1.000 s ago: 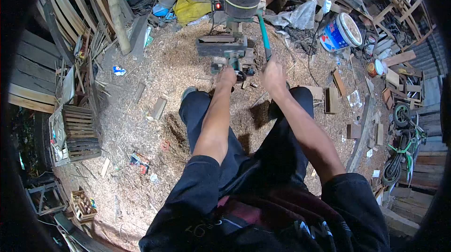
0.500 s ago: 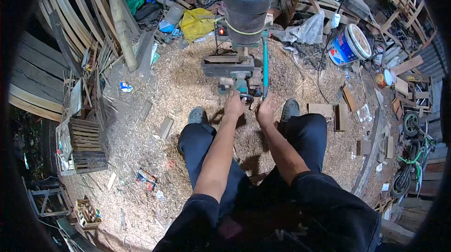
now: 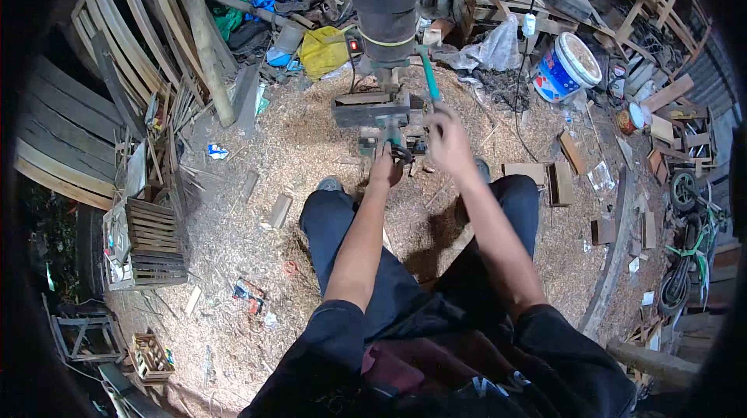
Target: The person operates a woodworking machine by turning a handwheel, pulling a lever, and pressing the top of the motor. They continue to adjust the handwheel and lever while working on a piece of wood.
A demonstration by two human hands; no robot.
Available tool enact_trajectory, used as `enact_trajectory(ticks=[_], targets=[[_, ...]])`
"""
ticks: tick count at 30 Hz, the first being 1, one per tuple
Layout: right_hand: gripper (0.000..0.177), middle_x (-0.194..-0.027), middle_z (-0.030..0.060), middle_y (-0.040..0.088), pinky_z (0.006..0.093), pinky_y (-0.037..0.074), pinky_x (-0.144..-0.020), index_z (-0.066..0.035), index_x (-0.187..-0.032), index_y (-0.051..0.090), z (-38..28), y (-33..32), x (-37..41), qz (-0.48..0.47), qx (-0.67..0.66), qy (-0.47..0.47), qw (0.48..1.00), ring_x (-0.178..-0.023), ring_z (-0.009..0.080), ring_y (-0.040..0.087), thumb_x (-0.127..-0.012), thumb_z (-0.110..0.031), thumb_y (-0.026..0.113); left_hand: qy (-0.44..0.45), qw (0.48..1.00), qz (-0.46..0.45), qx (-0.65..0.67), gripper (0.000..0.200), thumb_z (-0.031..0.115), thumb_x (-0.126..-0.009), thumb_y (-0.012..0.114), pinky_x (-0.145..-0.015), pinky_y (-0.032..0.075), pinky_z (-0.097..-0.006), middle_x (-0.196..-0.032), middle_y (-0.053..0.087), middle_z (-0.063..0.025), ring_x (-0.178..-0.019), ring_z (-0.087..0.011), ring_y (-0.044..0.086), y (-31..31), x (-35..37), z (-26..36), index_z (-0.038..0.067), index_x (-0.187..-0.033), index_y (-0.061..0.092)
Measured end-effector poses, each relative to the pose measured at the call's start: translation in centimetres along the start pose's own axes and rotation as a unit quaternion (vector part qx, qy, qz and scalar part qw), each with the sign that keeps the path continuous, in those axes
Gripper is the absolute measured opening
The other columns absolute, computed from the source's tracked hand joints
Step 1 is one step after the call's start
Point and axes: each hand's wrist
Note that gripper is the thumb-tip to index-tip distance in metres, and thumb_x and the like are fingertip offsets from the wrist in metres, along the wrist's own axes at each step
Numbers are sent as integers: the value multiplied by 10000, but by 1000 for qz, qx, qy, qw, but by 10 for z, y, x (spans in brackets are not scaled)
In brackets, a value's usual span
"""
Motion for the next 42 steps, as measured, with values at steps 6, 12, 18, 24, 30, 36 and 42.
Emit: enact_trajectory(ticks=[6, 12, 18, 24, 30, 36, 42], targets=[[307, -787, 43, 617, 281, 453, -642, -7, -1027, 613, -28, -43, -169, 23, -208, 111, 972, -702, 122, 576, -915, -292, 634, -46, 995, -40, -84, 659, 256, -887, 484, -1038, 416, -444, -1413, 400, -297, -1269, -422, 446, 16, -2, -27, -31, -1445, 283], [445, -989, 119, 652, 273, 513, -657, 30, -1212, 521, -6, -27, -247, 93, -287, 58, 952, -797, 131, 633, -915, -278, 641, -55, 994, -71, -69, 430, 280, -865, 573, -902, 504, -469, -1132, 625, -261, -1018, -424, 619, 0, 16, -37, -12, -1182, 585], [330, -783, 52, 627, 268, 486, -568, 20, -1138, 586, 43, 0, -159, -2, -298, 210, 931, -611, 114, 568, -946, -247, 606, -47, 993, -37, -99, 320, 308, -827, 667, -830, 532, -468, -1004, 672, -210, -957, -387, 651, 33, 25, -44, 23, -973, 662], [415, -894, 237, 678, 429, 523, -759, -3, -978, 675, 101, 84, 35, -280, 38, 255, 925, -828, 368, 669, -858, -396, 622, -100, 993, 60, -6, 245, 236, -822, 674, -762, 527, -472, -893, 672, -229, -870, -389, 661, 94, -4, -81, 9, -915, 684], [349, -886, 255, 666, 469, 515, -753, -18, -894, 697, 70, 95, 52, -385, 41, 193, 901, -861, 421, 640, -832, -353, 623, -217, 973, 53, 52, 201, 162, -833, 653, -740, 526, -460, -883, 677, -256, -878, -389, 669, 34, 14, -47, 0, -941, 702], [324, -926, 270, 647, 480, 493, -722, -11, -904, 685, 107, 99, 66, -380, 73, 177, 905, -862, 421, 629, -842, -325, 641, -145, 984, -30, -102, 245, 239, -834, 679, -775, 541, -455, -922, 685, -237, -900, -371, 676, 14, 23, -24, 24, -946, 715], [380, -893, 264, 667, 477, 513, -776, 3, -912, 689, 85, 79, 33, -374, 40, 200, 905, -859, 433, 645, -856, -366, 617, -159, 982, -21, -100, 429, 381, -824, 693, -854, 521, -455, -1060, 662, -211, -987, -385, 643, 1, 22, -43, 42, -1086, 670]])
Point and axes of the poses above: each hand's wrist, its own x-axis away from the middle knuckle, its own y-axis out of the palm, z = x × y
